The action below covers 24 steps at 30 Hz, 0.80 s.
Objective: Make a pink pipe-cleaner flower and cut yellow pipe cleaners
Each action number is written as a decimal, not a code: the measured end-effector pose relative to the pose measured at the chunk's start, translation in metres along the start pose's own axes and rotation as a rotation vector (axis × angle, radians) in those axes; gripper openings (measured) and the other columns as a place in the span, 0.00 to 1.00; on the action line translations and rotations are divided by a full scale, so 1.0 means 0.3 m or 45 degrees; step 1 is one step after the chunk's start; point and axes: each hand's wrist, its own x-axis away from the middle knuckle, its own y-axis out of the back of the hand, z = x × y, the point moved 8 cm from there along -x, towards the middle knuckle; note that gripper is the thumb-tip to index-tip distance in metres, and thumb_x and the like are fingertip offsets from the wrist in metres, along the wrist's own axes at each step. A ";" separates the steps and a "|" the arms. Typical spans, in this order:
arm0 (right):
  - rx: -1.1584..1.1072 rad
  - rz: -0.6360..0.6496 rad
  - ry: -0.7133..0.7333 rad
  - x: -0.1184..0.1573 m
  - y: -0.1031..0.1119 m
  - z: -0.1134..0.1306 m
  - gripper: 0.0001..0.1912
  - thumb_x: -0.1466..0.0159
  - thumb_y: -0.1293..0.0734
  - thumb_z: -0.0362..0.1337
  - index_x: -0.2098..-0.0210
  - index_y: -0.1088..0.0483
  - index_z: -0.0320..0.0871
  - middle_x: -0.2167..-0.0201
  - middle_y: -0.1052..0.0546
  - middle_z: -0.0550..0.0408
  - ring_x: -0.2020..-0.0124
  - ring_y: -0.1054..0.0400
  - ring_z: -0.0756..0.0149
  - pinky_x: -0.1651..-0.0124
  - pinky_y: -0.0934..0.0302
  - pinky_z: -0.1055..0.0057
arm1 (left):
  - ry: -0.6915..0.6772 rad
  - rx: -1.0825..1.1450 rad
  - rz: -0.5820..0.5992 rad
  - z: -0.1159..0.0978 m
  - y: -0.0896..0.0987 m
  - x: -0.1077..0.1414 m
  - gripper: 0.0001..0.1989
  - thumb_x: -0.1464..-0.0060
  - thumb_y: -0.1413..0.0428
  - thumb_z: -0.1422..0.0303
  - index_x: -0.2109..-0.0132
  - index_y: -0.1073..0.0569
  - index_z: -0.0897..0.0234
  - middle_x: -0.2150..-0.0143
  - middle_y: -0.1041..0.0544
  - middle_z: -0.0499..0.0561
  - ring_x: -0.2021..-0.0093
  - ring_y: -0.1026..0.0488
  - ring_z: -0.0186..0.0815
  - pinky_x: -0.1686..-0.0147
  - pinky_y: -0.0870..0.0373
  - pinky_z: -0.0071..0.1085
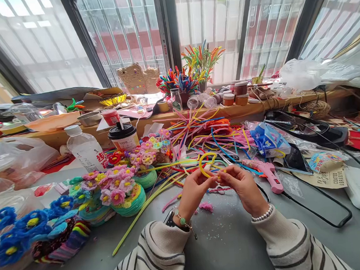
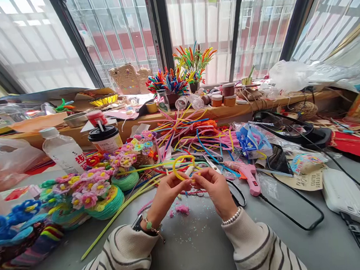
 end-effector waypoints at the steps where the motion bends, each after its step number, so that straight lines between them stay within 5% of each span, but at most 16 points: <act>1: -0.004 0.013 -0.014 0.000 -0.002 -0.001 0.07 0.51 0.32 0.39 0.76 0.32 0.41 0.78 0.28 0.58 0.73 0.34 0.70 0.67 0.39 0.72 | 0.015 0.028 -0.017 0.003 0.004 0.000 0.09 0.59 0.44 0.65 0.71 0.31 0.67 0.76 0.28 0.47 0.74 0.30 0.29 0.72 0.33 0.25; 6: 0.030 0.049 0.002 -0.001 -0.004 0.007 0.08 0.50 0.33 0.40 0.75 0.28 0.41 0.76 0.30 0.58 0.74 0.39 0.74 0.70 0.43 0.76 | 0.120 0.076 -0.092 0.028 0.025 -0.001 0.11 0.59 0.44 0.63 0.70 0.30 0.69 0.76 0.27 0.49 0.74 0.28 0.32 0.71 0.31 0.27; 12: 0.061 0.063 -0.011 -0.002 -0.005 -0.001 0.10 0.50 0.33 0.42 0.77 0.29 0.41 0.81 0.36 0.60 0.78 0.45 0.75 0.74 0.48 0.76 | 0.198 0.182 -0.010 0.042 0.010 0.002 0.14 0.62 0.42 0.62 0.71 0.29 0.70 0.74 0.26 0.51 0.72 0.28 0.33 0.67 0.31 0.30; 24: -0.055 0.038 -0.104 0.002 -0.009 -0.014 0.10 0.52 0.33 0.42 0.74 0.28 0.43 0.76 0.32 0.59 0.76 0.44 0.74 0.72 0.46 0.76 | 0.170 0.163 0.024 0.029 0.008 0.006 0.11 0.62 0.42 0.65 0.69 0.30 0.67 0.72 0.26 0.48 0.70 0.29 0.31 0.67 0.33 0.27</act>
